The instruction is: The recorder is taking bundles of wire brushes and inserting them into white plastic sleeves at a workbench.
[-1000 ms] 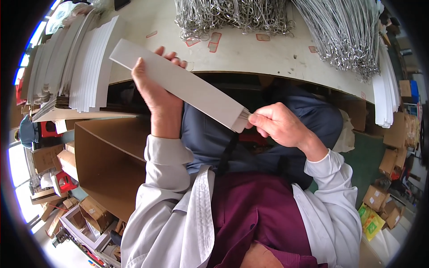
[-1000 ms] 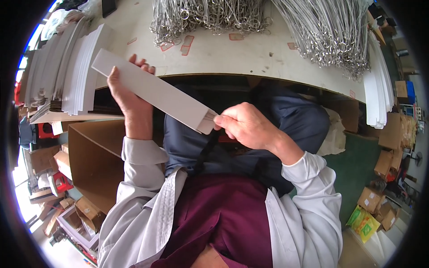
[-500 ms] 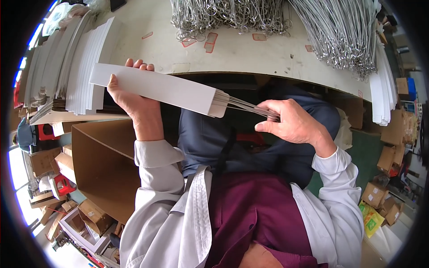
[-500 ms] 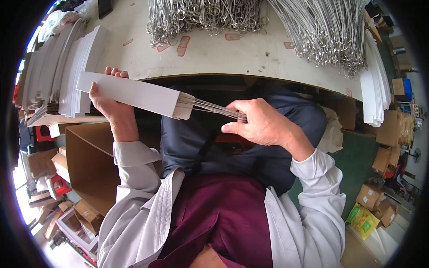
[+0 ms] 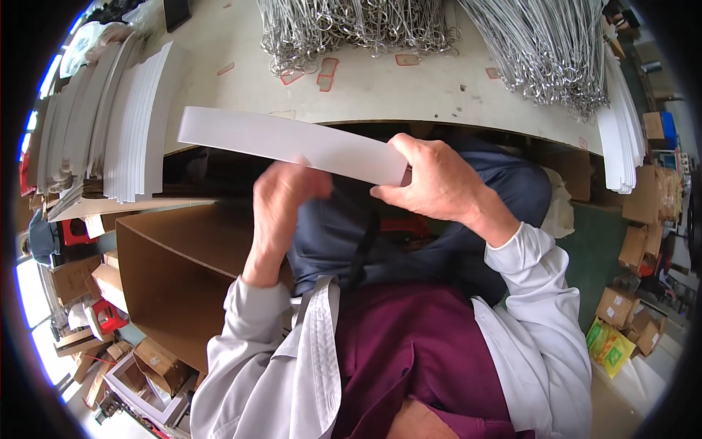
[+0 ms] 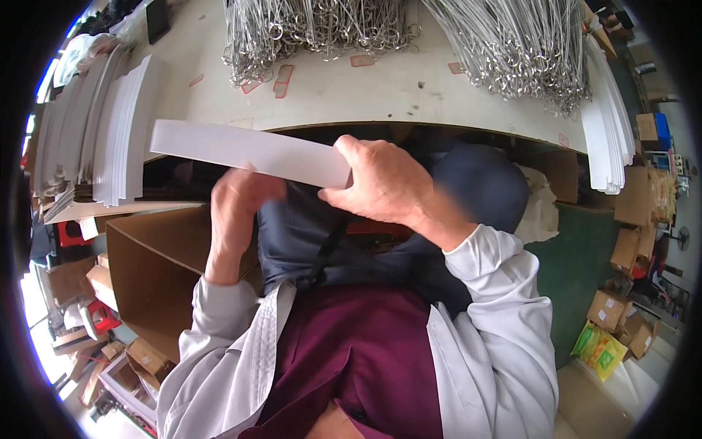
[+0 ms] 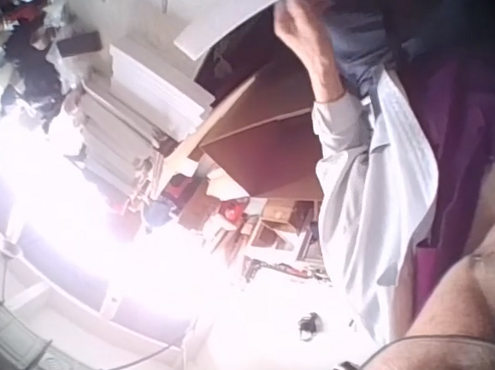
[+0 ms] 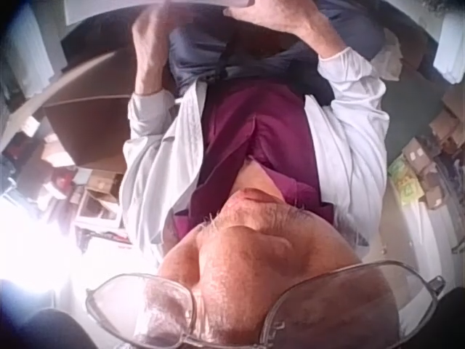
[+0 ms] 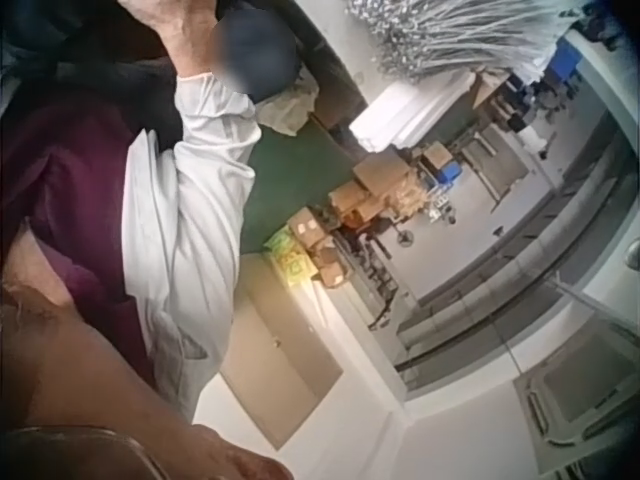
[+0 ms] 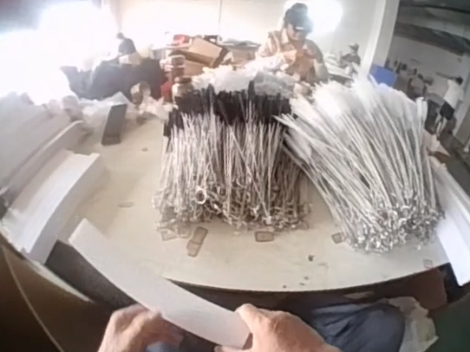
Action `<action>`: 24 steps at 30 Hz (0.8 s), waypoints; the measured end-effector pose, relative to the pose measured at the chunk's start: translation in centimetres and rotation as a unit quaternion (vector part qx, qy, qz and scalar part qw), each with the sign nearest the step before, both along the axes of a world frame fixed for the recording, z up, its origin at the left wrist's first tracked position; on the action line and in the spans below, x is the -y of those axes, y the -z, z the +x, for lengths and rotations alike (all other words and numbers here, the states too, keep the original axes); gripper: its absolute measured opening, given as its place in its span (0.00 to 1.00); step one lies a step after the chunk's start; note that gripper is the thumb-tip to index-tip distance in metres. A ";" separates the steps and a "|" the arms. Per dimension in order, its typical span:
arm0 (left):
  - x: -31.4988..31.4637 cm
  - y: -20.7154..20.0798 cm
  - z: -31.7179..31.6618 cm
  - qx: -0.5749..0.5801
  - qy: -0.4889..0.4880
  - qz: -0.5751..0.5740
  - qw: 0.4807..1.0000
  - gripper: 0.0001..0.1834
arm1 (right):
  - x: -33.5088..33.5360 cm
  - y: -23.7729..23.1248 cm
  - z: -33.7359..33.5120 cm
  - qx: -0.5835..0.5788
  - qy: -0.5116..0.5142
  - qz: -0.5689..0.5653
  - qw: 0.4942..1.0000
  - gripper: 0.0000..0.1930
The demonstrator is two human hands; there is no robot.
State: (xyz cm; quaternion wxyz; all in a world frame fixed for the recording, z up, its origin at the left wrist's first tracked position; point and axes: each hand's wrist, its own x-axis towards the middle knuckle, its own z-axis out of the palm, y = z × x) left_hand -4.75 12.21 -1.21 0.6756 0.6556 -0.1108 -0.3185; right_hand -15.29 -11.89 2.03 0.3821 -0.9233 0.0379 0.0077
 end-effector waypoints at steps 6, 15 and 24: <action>-0.6 -5.6 -3.5 0.569 0.121 0.171 0.795 0.25 | 0.4 0.2 -0.6 -0.057 -0.054 -0.068 0.995 0.20; 1.6 -0.2 -1.9 0.548 0.288 0.274 0.736 0.33 | -2.0 1.4 -0.4 -0.024 -0.134 -0.134 0.982 0.24; 1.1 1.1 -2.4 0.526 0.182 0.262 0.788 0.26 | 2.8 1.3 -2.5 0.098 0.071 -0.065 0.991 0.20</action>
